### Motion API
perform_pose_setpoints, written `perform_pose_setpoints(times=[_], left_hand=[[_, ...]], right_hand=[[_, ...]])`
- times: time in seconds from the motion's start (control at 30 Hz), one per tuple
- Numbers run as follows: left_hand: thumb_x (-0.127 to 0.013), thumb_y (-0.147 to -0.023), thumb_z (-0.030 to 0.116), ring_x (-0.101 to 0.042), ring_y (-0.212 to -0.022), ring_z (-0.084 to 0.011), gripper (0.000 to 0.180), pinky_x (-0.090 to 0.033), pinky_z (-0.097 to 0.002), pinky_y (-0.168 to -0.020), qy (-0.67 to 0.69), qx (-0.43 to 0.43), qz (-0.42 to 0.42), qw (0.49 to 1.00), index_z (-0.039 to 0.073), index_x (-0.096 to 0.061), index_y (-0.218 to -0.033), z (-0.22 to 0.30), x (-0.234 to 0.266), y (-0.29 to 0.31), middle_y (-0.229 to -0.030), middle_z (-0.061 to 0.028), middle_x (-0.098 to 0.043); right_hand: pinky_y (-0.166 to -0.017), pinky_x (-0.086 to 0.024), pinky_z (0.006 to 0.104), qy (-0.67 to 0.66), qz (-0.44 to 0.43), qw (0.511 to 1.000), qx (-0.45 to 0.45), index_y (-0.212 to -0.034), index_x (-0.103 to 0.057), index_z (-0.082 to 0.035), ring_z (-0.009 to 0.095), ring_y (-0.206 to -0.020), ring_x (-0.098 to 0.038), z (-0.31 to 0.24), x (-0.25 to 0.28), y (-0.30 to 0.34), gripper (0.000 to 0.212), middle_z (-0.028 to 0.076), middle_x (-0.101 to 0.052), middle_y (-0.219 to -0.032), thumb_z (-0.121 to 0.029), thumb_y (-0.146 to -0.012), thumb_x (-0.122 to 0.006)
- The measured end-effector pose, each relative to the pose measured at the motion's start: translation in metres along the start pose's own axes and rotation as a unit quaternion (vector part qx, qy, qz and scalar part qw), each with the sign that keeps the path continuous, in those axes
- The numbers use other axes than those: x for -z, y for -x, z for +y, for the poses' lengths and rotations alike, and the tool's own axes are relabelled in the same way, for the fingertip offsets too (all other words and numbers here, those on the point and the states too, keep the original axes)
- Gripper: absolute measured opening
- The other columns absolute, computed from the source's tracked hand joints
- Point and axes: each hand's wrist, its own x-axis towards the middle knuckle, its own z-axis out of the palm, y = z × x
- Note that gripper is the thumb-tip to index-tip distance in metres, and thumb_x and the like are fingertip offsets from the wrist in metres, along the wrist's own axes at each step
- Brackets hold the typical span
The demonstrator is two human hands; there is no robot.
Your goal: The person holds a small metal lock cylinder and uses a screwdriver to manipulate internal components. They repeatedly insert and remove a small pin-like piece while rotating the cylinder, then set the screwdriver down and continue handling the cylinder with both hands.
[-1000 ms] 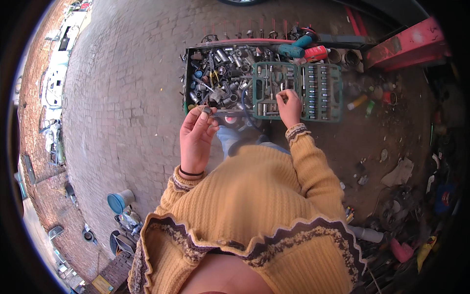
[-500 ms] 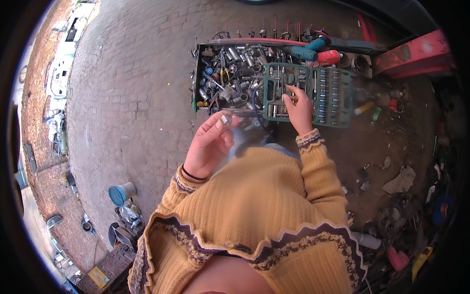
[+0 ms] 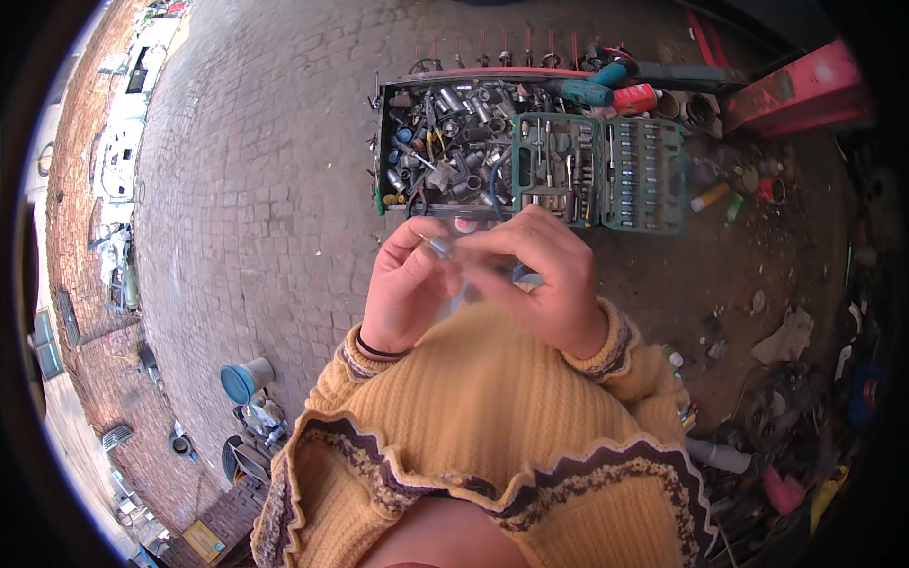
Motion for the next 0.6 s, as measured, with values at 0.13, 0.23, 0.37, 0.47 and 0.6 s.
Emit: perform_pose_setpoints(times=[0.13, 0.23, 0.37, 0.47, 0.6], left_hand=[[-0.069, -0.09, 0.001, -0.069, -0.083, -0.0166, 0.024, -0.056, -0.0285, -0.074, -0.133, -0.128, 0.012, 0.983, -0.003, -0.059, -0.111, 0.0, -0.01, 0.008, -0.102, -0.0155, -0.071], [-0.072, -0.085, -0.004, -0.069, -0.09, -0.0177, 0.028, -0.056, -0.0293, -0.079, -0.21, -0.161, -0.001, 0.964, -0.004, -0.062, -0.111, 0.004, -0.013, 0.014, -0.105, -0.0146, -0.07], [-0.077, -0.08, -0.003, -0.069, -0.094, -0.0189, 0.028, -0.056, -0.0301, -0.081, -0.289, -0.178, 0.007, 0.941, -0.005, -0.067, -0.106, 0.007, -0.017, 0.021, -0.106, -0.0145, -0.069], [-0.079, -0.078, -0.002, -0.069, -0.093, -0.0201, 0.027, -0.056, -0.0301, -0.08, -0.337, -0.212, -0.004, 0.917, -0.004, -0.068, -0.103, 0.009, -0.019, 0.022, -0.104, -0.0151, -0.07], [-0.08, -0.076, -0.001, -0.07, -0.091, -0.022, 0.028, -0.056, -0.0298, -0.078, -0.448, -0.298, -0.05, 0.842, -0.004, -0.069, -0.102, 0.014, -0.018, 0.019, -0.102, -0.0154, -0.071]], right_hand=[[-0.061, -0.047, 0.0295, 0.012, 0.003, 1.0, 0.006, -0.092, -0.073, -0.003, 0.02, -0.067, -0.061, -0.004, -0.001, 0.004, 0.024, 0.005, -0.068, -0.078, 0.001, -0.069, -0.08], [-0.061, -0.047, 0.0294, 0.017, 0.008, 1.0, 0.019, -0.092, -0.074, -0.003, 0.02, -0.068, -0.061, -0.006, -0.002, 0.006, 0.023, 0.005, -0.069, -0.08, 0.001, -0.069, -0.08], [-0.062, -0.048, 0.0296, 0.012, 0.008, 1.0, 0.016, -0.092, -0.073, -0.003, 0.02, -0.069, -0.062, -0.007, -0.003, 0.009, 0.024, 0.006, -0.07, -0.081, 0.003, -0.07, -0.079], [-0.063, -0.049, 0.0295, 0.016, 0.008, 1.0, 0.016, -0.092, -0.073, -0.003, 0.02, -0.07, -0.063, -0.008, -0.004, 0.013, 0.025, 0.006, -0.07, -0.082, 0.004, -0.069, -0.079], [-0.062, -0.05, 0.0293, 0.02, 0.009, 1.0, 0.021, -0.093, -0.073, -0.002, 0.02, -0.07, -0.063, -0.01, -0.005, 0.015, 0.026, 0.007, -0.07, -0.082, 0.006, -0.069, -0.078]])
